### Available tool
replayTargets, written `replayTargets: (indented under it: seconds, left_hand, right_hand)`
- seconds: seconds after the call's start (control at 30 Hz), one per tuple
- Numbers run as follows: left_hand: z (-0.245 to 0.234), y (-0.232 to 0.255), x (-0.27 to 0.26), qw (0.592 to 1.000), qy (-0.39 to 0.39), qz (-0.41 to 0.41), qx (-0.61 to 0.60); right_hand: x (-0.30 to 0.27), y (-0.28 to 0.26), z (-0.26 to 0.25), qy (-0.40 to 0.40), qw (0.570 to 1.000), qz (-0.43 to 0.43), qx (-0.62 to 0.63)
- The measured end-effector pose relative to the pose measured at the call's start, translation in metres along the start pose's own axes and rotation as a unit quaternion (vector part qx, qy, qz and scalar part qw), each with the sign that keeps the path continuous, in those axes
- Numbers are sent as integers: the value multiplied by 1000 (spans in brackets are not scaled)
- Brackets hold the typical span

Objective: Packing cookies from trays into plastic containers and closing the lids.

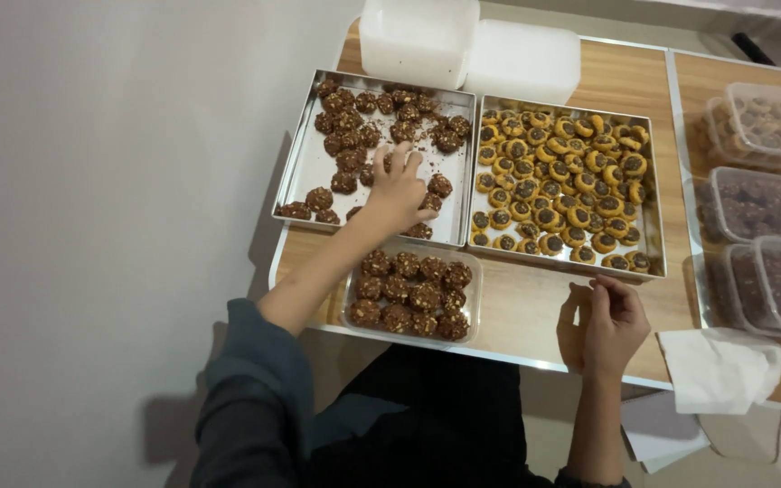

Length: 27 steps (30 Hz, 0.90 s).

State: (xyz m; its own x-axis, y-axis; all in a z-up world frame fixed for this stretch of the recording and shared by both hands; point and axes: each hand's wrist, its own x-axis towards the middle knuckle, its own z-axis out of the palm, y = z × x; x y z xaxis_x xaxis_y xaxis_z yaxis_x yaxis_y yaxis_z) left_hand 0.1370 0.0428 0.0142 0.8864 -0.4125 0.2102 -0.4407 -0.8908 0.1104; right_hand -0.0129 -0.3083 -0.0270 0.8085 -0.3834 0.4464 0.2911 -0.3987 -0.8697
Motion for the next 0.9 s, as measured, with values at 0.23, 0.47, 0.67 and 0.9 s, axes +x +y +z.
replayTargets:
  seconds: [0.23,0.47,0.67,0.9]
  left_hand:
    - [7,4,8,1000,-1,-17,6]
    - [33,-21,41,959,218,126,132]
    - [54,-29,68,980,128,124,86]
    - [26,-26,66,993,4,114,24]
  right_hand:
    - [1,-1,0,-2,1000,-6,-3]
    - [1,1,-1,-6,1000,-5,-3]
    - [0,-6,0,0,1000,9,1]
    - [0,-6,0,-4,1000,8,5]
